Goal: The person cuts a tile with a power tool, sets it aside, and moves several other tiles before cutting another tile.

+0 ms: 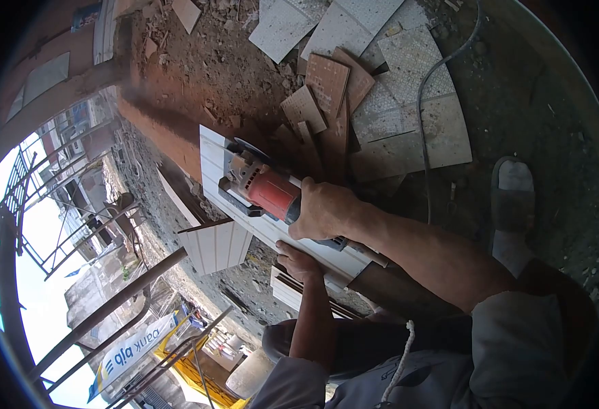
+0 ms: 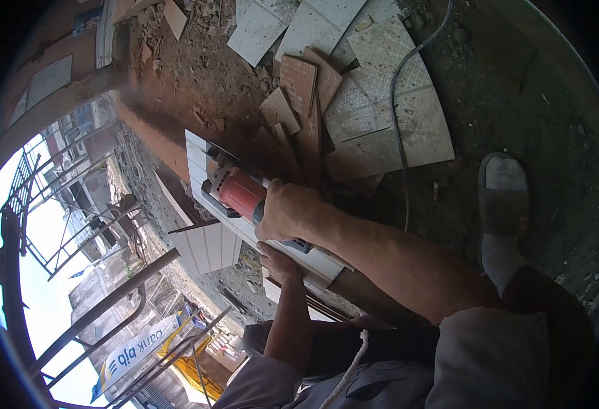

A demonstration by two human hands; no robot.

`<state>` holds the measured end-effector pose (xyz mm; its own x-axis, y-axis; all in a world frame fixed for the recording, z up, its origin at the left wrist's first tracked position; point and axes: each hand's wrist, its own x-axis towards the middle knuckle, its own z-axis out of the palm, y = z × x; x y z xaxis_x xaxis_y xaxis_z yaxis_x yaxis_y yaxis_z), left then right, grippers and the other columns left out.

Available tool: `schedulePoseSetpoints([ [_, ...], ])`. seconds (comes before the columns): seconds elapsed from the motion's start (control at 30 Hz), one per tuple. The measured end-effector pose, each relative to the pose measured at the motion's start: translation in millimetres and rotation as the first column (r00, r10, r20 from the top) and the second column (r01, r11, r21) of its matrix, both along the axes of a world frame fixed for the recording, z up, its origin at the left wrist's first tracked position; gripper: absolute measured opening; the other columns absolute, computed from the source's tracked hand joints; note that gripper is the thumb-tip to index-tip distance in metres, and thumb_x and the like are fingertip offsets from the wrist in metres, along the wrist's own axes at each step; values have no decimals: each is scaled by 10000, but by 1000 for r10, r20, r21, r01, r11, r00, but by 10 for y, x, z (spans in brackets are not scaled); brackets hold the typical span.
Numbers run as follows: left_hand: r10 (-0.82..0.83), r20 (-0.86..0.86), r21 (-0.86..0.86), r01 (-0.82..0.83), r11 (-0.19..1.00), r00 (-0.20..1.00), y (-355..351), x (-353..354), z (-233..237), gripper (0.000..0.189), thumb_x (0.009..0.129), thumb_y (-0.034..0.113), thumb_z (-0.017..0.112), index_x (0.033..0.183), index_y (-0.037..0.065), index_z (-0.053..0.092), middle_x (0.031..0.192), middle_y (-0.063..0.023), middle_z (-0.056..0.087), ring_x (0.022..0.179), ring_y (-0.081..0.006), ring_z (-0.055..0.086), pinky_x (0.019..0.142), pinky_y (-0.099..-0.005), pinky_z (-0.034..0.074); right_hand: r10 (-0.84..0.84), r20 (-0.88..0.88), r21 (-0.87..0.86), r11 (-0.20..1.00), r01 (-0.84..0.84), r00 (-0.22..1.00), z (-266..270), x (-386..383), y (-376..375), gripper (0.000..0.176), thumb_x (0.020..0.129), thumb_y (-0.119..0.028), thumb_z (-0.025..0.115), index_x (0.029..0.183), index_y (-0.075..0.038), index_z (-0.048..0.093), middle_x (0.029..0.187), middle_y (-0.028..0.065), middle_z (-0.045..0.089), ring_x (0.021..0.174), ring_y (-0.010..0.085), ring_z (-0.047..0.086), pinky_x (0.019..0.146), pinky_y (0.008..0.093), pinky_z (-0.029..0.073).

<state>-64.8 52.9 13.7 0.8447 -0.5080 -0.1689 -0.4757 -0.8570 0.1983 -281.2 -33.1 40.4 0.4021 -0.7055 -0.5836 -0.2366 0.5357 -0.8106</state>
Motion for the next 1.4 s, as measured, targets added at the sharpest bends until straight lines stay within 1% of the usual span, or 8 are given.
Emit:
schedulePoseSetpoints([
  [0.2,-12,4,-17,12,1000,1000,-18,-75,27,928,902,769,274,1225,-73,493,1166,-344,588,1065,-472,593,905,-539,464,14,8,10,1000,-14,1000,15,-35,8,745,671,-361,705,1177,129,463,996,325,658,951,410,687,873,404,553],
  [0.27,-11,26,25,11,1000,1000,-43,-113,63,924,905,765,267,1224,-73,494,1169,-346,585,1072,-469,592,908,-534,463,27,9,16,999,-27,1000,27,-44,-1,743,673,-359,703,1179,128,462,997,324,659,950,407,688,872,405,553],
  [0.4,-21,28,17,20,1000,999,-40,-99,46,924,907,763,257,1227,-71,492,1169,-348,583,1078,-471,588,912,-535,458,29,7,26,999,-29,1000,50,-80,7,740,675,-357,702,1181,126,461,997,319,660,952,402,689,872,405,554],
  [0.5,-17,28,14,17,1000,999,-38,-48,32,926,907,765,250,1229,-69,492,1168,-351,582,1082,-476,584,916,-543,451,48,16,30,998,-49,999,65,-94,5,739,676,-356,702,1184,123,460,999,315,660,954,397,689,870,404,554],
  [0.57,1,-3,8,-1,1000,1000,-27,-16,15,927,908,765,246,1233,-68,490,1173,-353,578,1086,-486,577,922,-551,443,42,25,35,998,-43,999,84,-123,14,742,674,-357,704,1188,119,458,1002,312,660,955,395,689,868,403,555],
  [0.8,5,2,12,-5,1000,1000,-29,10,-5,911,918,749,245,1240,-68,486,1191,-364,563,1099,-500,564,935,-557,433,35,11,30,999,-35,999,50,-89,42,747,674,-357,709,1192,117,453,1005,314,659,956,397,688,872,407,553],
  [0.97,-12,5,12,12,1000,1000,-35,16,-2,884,930,728,256,1236,-68,488,1193,-369,559,1109,-507,556,941,-558,431,13,0,12,1000,-13,1000,56,-102,56,748,675,-365,708,1186,118,454,993,316,660,952,401,688,873,411,552],
  [1.4,-14,-10,-3,14,1000,1000,-55,-29,8,883,936,718,254,1208,-87,493,1166,-371,564,1078,-508,568,926,-558,437,38,-13,20,999,-38,999,54,-120,96,720,686,-373,702,1151,123,465,947,323,662,912,412,694,842,407,563],
])
